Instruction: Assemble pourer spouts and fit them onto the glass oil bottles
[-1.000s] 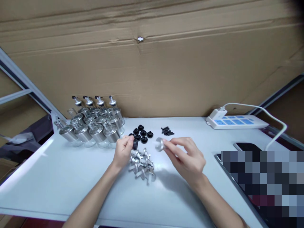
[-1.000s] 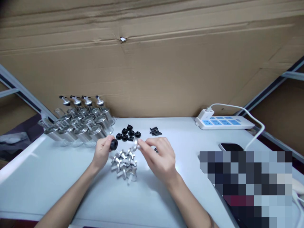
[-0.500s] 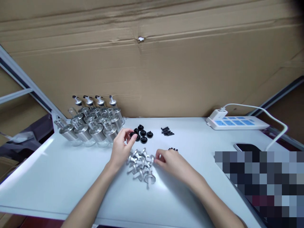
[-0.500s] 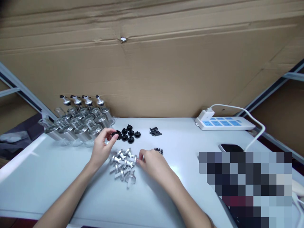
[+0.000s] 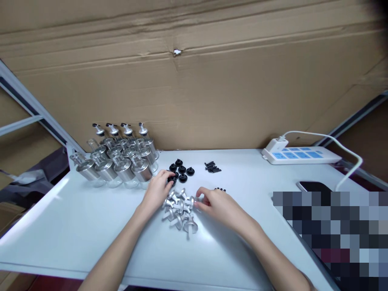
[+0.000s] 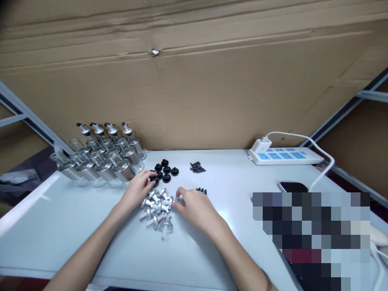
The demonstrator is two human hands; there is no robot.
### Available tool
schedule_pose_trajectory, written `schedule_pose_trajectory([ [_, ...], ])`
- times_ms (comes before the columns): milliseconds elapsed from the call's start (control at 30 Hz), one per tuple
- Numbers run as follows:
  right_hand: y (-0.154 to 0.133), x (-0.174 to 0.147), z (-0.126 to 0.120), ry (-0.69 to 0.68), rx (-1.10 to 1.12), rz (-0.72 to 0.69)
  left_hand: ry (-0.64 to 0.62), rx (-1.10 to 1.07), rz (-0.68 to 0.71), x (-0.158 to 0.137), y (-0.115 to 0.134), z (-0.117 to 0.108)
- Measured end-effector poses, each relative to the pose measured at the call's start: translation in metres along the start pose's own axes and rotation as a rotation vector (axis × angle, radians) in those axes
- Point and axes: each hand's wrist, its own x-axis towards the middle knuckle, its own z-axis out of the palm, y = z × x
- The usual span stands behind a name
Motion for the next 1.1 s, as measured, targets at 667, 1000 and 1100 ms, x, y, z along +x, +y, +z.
schedule_pose_trajectory([
  [667, 0.002, 0.002, 0.001, -0.024, 0.041, -0.045, -0.007, 0.021, 0.032, 0.001, -0.006, -0.003],
  [1000, 0.001, -0.003, 0.001, -0.136, 0.042, -0.176, -0.014, 0.003, 0.041, 0.001, -0.011, -0.001],
  [1100, -0.003, -0.004, 0.002, -0.139, 0.045, -0.178, 0.005, -0.011, 0.026, 0.003, -0.012, 0.004],
])
